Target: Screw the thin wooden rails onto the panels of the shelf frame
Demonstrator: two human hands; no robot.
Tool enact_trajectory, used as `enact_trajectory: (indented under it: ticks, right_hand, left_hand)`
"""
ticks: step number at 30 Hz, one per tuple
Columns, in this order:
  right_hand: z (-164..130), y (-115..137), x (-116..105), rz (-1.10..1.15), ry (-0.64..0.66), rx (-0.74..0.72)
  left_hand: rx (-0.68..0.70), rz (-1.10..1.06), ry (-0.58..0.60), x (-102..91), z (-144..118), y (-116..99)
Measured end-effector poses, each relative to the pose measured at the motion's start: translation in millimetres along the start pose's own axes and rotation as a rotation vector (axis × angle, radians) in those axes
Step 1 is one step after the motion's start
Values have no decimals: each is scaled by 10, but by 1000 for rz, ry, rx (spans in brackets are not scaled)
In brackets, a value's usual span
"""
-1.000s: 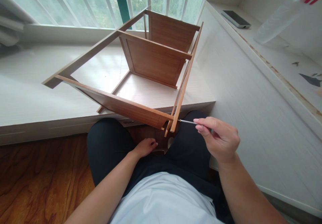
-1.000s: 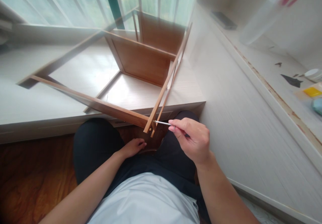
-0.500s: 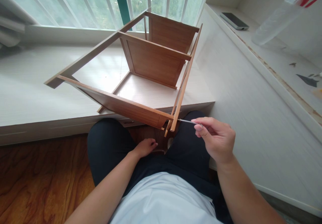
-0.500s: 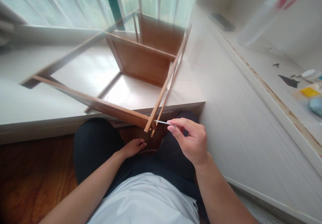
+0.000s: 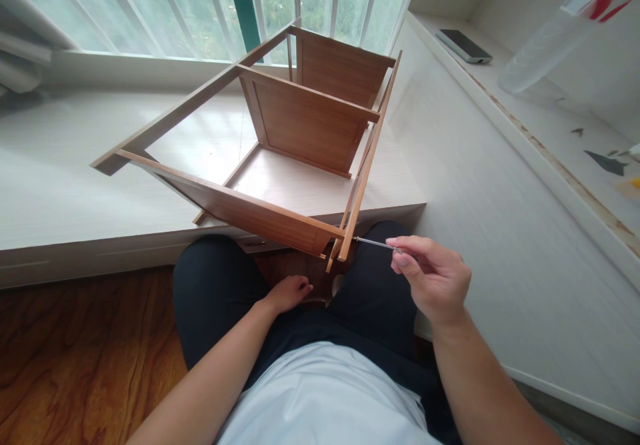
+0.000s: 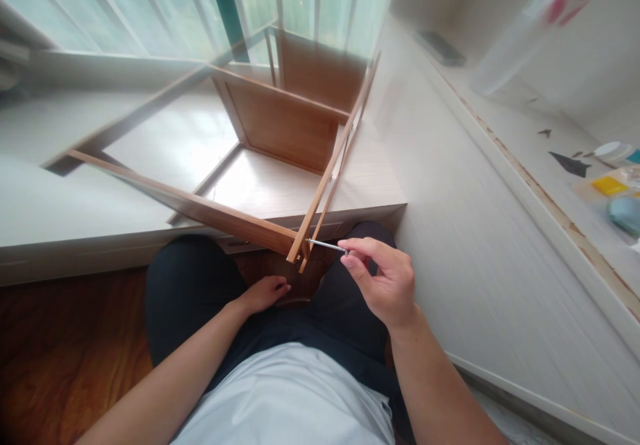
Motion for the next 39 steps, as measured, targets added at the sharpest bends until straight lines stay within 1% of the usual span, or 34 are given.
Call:
enact_trajectory:
  ticks: [2, 10, 16, 22, 26, 33, 39]
  right_hand:
    - [-2, -3, -4, 9, -11, 1]
    - [20, 31, 16, -4, 12, -25]
    - [9, 0, 13, -43, 28, -30]
    - [10, 31, 19, -55, 45, -100]
    - [12, 52, 24, -51, 38, -116]
    - [9, 7, 12, 12, 11, -19]
    - [5, 2, 13, 39, 11, 33]
  left_hand:
    - [5, 2, -1, 3, 6, 3]
    - [-10, 0, 10, -12, -8, -16]
    - [-7, -17, -2, -11, -8, -14]
    - [-8, -12, 1, -2, 1, -2]
    - [-9, 5, 9, -15, -11, -19]
    - [-11, 9, 14, -26, -12, -39]
    - [-28, 24, 14, -20, -10, -32]
Point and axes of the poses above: each hand's wrist, its own z-axis towards the middle knuckle, its own x-axis out of the palm, y = z × x, the point moved 4 cm from there along z, towards the middle knuckle, and after that the axes turned 7 degrees about z, right-handed, at the moved point
